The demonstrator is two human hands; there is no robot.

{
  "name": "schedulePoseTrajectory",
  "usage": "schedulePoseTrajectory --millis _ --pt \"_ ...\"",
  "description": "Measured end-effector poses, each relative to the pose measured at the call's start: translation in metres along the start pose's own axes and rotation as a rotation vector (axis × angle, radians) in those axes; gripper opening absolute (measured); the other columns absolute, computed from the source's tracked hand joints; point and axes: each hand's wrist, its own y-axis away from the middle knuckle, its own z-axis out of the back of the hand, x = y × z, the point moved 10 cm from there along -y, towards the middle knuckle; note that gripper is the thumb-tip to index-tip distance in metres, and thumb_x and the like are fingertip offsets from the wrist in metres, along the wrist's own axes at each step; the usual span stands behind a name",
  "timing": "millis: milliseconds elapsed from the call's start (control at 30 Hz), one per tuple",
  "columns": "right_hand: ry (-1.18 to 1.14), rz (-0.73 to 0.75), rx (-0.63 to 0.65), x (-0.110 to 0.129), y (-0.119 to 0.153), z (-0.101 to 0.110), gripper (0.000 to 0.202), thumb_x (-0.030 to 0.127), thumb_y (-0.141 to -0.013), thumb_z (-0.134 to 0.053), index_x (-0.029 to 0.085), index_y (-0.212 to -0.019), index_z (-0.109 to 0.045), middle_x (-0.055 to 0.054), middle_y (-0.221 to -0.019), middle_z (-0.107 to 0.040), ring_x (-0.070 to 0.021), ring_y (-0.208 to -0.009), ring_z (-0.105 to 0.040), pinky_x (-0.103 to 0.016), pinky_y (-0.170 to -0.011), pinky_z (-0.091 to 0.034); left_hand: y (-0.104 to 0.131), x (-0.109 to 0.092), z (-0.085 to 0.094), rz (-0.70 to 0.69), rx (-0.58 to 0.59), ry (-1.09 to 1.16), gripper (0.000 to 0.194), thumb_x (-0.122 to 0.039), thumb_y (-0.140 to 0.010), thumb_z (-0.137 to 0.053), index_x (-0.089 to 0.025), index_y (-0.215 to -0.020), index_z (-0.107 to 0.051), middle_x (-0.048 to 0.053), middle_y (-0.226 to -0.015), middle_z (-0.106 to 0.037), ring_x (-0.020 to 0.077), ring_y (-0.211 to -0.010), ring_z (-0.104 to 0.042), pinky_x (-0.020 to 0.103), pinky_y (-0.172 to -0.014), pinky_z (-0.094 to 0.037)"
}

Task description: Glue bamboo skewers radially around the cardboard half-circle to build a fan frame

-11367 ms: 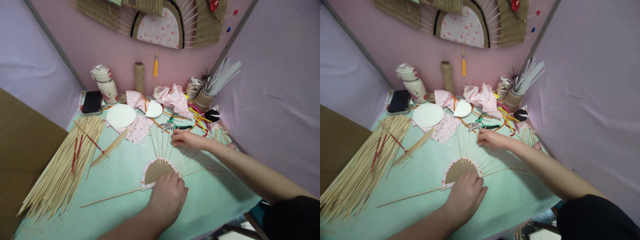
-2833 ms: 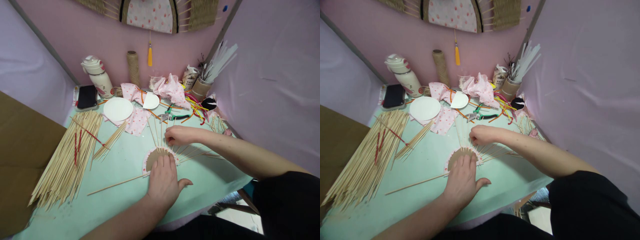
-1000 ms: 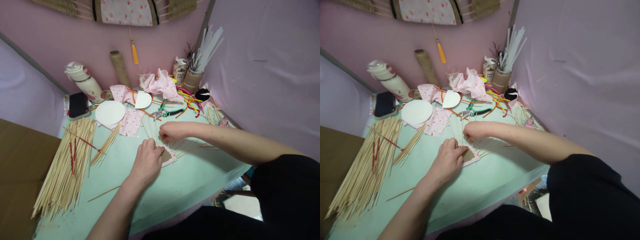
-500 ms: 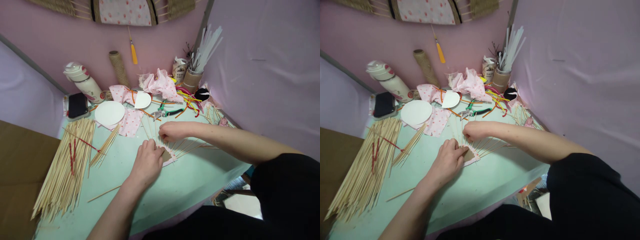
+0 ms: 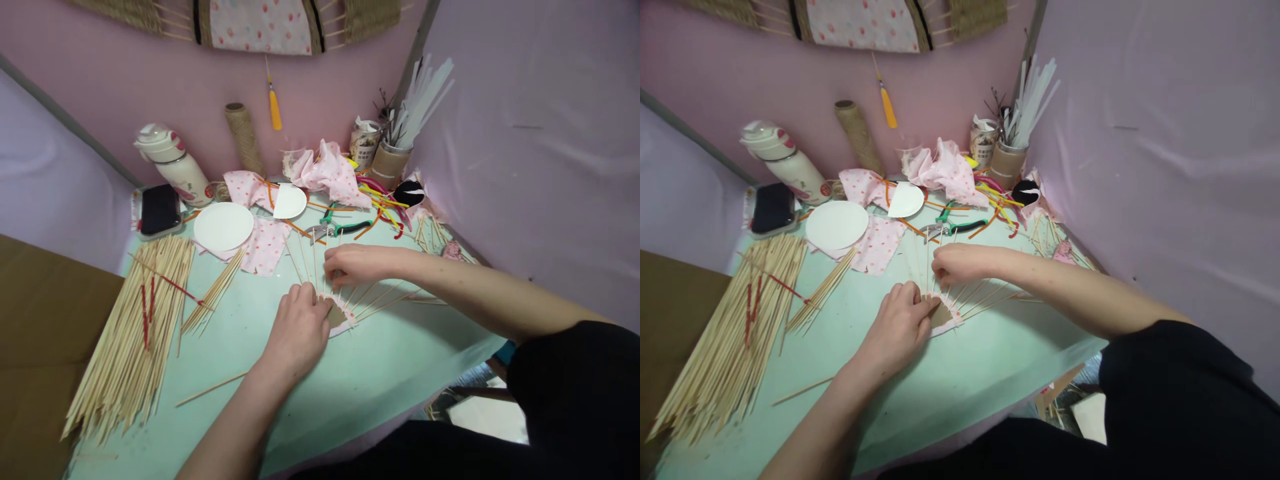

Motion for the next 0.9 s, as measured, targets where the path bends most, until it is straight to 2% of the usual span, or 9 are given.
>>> schedulePoseTrajectory --millis 100,200,267,367,567,900 --pt "0.022 -0.064 -0.147 -0.024 0.008 0.023 0.014 0.02 -0.084 -0.063 0.014 -0.093 -0.072 -0.008 -0.096 -0.065 -0.0161 -0.08 -0.057 -0.026 -0.072 -0.038 0.0 0.0 0.0 0.008 0.009 0.018 0.037 -0.01 -0.087 -0.042 -0.023 -0.107 -0.07 0.007 -0.093 -0.047 0.0251 -0.091 -0.043 0.038 -0.077 -0.038" --pt "0.145 -0.257 -0.292 -0.071 0.019 0.05 0.017 0.016 -0.084 -0.059 0.014 -0.096 -0.071 -0.01 -0.098 -0.066 -0.0212 -0.09 -0.058 -0.029 -0.075 -0.038 0.0 0.001 -0.001 0.02 0.023 0.038 0.037 -0.009 -0.087 -0.042 -0.023 -0.107 -0.069 0.007 -0.093 -0.047 0.0253 -0.092 -0.044 0.038 -0.078 -0.038" --pt "0.213 -0.339 -0.322 -0.097 0.023 0.059 0.022 0.014 -0.082 -0.059 0.013 -0.1 -0.071 -0.012 -0.103 -0.066 -0.0241 -0.097 -0.058 -0.03 -0.079 -0.039 0.0 0.001 -0.002 0.029 0.027 0.043 0.036 -0.008 -0.086 -0.042 -0.023 -0.107 -0.069 0.007 -0.094 -0.048 0.0253 -0.092 -0.044 0.038 -0.078 -0.038" --pt "0.236 -0.36 -0.302 -0.12 0.022 0.057 0.023 0.013 -0.08 -0.062 0.015 -0.1 -0.072 -0.011 -0.105 -0.069 -0.0249 -0.1 -0.058 -0.031 -0.083 -0.04 0.0 0.002 -0.004 0.033 0.034 0.046 0.037 -0.008 -0.085 -0.043 -0.023 -0.107 -0.068 0.007 -0.094 -0.048 0.0251 -0.092 -0.044 0.038 -0.078 -0.038" --pt "0.236 -0.381 -0.303 -0.136 0.018 0.046 0.014 0.017 -0.081 -0.063 0.017 -0.09 -0.073 -0.009 -0.092 -0.071 -0.0218 -0.088 -0.062 -0.028 -0.075 -0.041 0.0 0.003 -0.003 0.039 0.044 0.049 0.04 -0.006 -0.083 -0.042 -0.022 -0.108 -0.068 0.008 -0.094 -0.047 0.0251 -0.092 -0.043 0.037 -0.077 -0.037" --pt "0.247 -0.415 -0.361 -0.151 0.018 0.05 0.015 0.018 -0.082 -0.06 0.017 -0.091 -0.072 -0.009 -0.094 -0.071 -0.0228 -0.091 -0.061 -0.029 -0.075 -0.041 0.001 0.003 -0.002 0.043 0.045 0.052 0.04 -0.004 -0.083 -0.041 -0.022 -0.107 -0.068 0.007 -0.094 -0.047 0.0249 -0.091 -0.042 0.037 -0.076 -0.037"
